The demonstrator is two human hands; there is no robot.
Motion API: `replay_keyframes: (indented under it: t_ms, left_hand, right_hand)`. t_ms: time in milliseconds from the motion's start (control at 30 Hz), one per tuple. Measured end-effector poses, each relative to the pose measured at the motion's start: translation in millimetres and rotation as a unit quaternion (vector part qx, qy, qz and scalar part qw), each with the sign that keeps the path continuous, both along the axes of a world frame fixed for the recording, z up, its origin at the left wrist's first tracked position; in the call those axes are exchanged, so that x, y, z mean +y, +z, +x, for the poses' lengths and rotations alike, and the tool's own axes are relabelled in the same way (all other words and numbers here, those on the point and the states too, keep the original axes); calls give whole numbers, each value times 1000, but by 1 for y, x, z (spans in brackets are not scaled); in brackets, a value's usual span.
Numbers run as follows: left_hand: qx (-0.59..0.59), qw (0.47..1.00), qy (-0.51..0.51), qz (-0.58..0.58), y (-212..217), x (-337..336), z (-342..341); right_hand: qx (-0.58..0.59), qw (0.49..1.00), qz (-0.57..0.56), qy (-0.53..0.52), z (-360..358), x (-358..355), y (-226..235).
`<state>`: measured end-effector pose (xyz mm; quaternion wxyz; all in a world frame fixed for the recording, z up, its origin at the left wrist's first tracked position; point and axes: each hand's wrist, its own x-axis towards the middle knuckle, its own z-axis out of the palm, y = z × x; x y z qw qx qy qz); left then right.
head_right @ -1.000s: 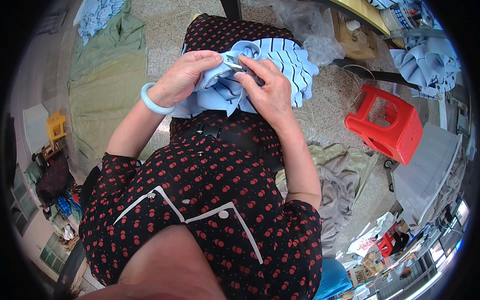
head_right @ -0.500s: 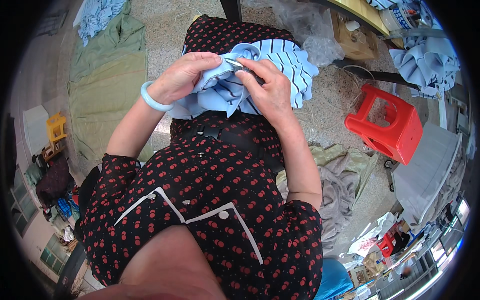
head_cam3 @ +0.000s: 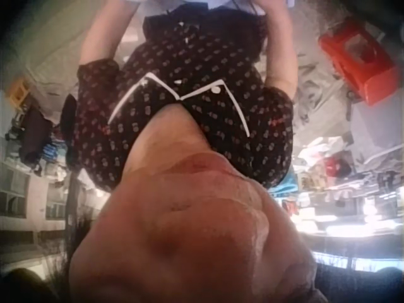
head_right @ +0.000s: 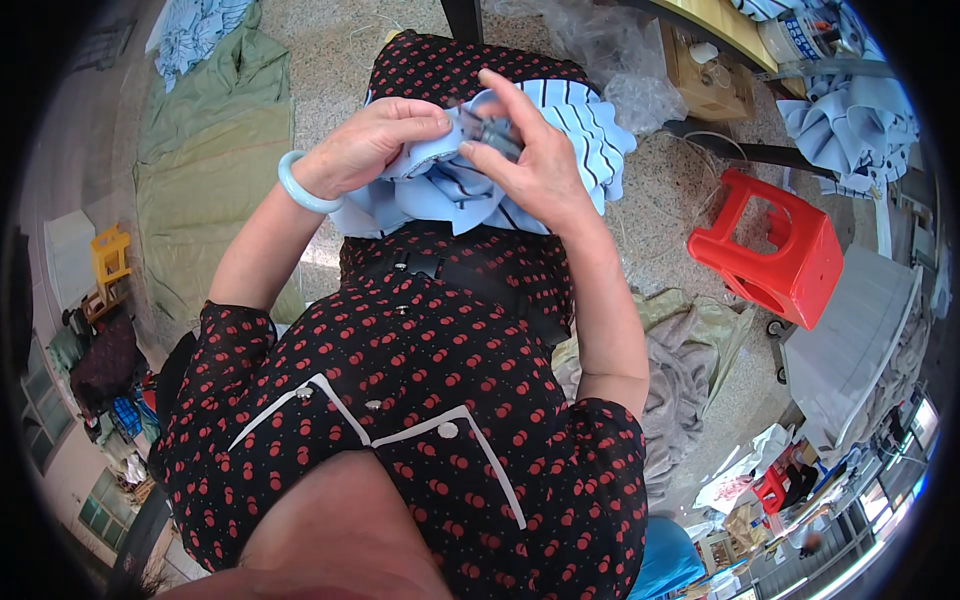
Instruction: Inspecting a striped shirt for loose threads, trimming them with scissors, and folding the garment.
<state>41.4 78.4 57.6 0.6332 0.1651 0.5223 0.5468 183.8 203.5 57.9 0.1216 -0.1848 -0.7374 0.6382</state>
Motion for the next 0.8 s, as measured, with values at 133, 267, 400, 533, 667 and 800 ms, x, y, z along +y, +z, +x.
replay_keyframes:
  t_ms: [133,267,400,533,667,800]
  left_hand:
    - [192,970,-123,-79,2,-8,-16]
    - [127,988,-79,-41,1,-24,-21]
    - [105,992,-69,0,9,-28,-18]
    - [71,997,4,-15,10,-29,-18]
    - [63,997,53,-3,15,-26,-15]
    - [74,996,44,2,16,-25,-13]
  right_hand:
    - [2,998,-62,17,-3,11,-8]
    - [17,997,-71,-2,-6,15,-5]
    - [-4,999,27,-40,-14,14,-7]
    - [35,960,267,-80,-14,5,-2]
    - [30,963,266,10,-8,-7,7]
    - [31,969,245,23,-11,-12,5]
